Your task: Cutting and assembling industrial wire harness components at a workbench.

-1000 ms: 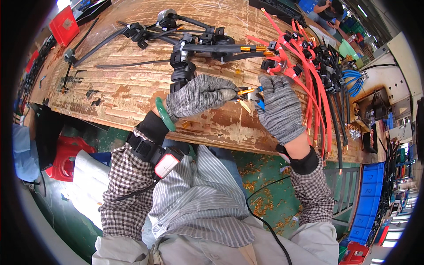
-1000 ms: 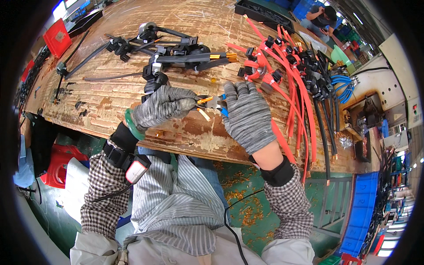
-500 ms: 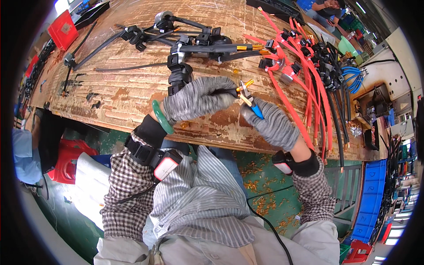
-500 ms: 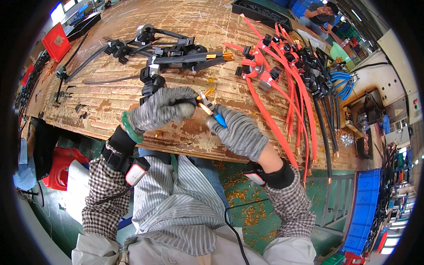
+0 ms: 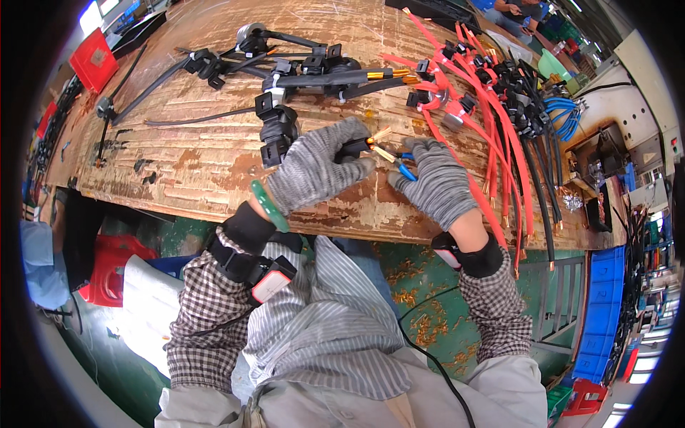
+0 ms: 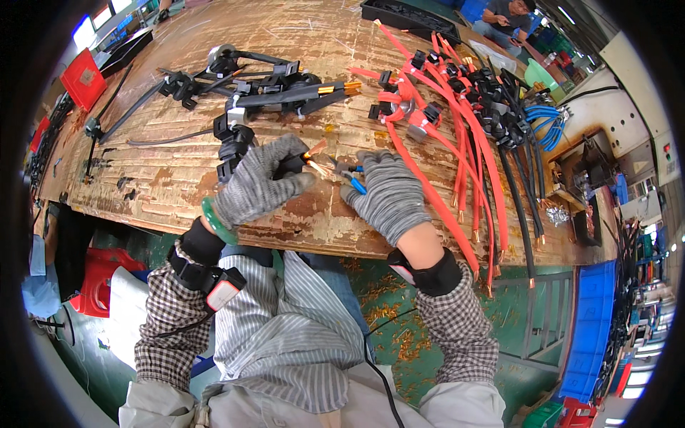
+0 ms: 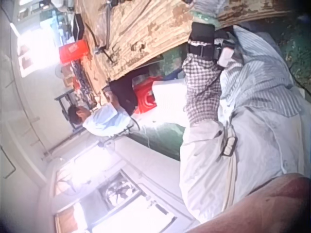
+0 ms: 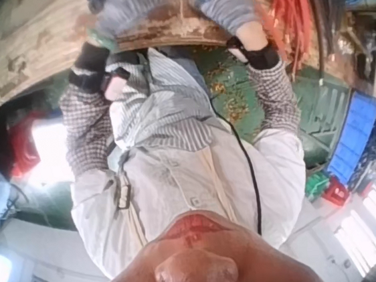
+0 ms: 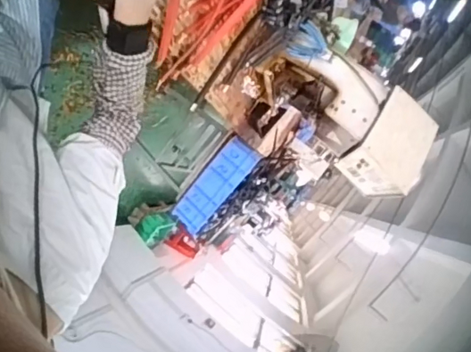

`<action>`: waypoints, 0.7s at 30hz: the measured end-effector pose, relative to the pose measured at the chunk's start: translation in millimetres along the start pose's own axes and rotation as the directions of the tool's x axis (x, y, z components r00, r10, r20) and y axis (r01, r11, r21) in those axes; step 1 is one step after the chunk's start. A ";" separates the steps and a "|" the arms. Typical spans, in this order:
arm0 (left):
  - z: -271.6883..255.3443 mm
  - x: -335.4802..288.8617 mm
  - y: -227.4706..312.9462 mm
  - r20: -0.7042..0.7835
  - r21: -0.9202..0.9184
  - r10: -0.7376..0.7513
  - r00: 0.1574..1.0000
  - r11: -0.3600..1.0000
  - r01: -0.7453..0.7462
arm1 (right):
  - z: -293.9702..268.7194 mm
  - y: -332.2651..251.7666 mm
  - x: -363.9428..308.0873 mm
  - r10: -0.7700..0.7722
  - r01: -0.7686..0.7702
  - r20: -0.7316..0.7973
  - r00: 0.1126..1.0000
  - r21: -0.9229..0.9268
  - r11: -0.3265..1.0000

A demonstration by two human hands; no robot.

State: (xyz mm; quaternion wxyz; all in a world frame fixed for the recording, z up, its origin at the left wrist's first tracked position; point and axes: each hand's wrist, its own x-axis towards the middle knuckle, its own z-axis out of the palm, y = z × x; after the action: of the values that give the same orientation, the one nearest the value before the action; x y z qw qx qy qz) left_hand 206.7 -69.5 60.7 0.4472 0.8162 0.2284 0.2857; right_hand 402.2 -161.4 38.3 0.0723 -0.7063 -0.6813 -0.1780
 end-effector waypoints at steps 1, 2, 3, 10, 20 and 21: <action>-0.7 -0.8 -3.7 0.018 -0.081 0.041 0.999 0.996 -0.039 | -3.0 1.8 0.6 0.000 0.000 0.000 1.000 0.000 1.000; -1.7 -1.7 -6.3 0.049 -0.068 0.056 0.997 0.996 -0.053 | -9.2 5.0 2.6 0.040 -0.020 -0.053 0.998 0.335 0.942; -0.8 -2.9 -8.1 0.050 -0.067 0.052 0.997 0.997 -0.049 | -13.5 6.3 4.9 0.095 -0.017 -0.088 0.992 0.635 0.773; 8.0 -18.1 -20.3 0.206 0.030 0.075 0.976 0.996 -0.083 | -46.7 -2.1 37.4 -0.314 0.058 0.263 0.912 0.675 0.736; 16.8 -27.3 -44.9 0.307 0.279 0.290 0.906 0.883 -0.377 | -7.4 -13.1 -2.8 -0.367 -0.830 0.850 0.377 0.486 0.272; 16.2 -29.8 -45.9 0.303 0.323 0.317 0.899 0.853 -0.410 | -12.4 -19.6 -7.8 -0.219 -0.518 0.725 0.653 0.639 0.569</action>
State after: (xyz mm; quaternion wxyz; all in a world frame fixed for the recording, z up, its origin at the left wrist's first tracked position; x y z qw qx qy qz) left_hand 190.4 -75.2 6.3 0.2427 0.9436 0.0644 0.2157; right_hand 380.9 -171.8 44.3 0.1188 -0.6603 -0.5796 0.4626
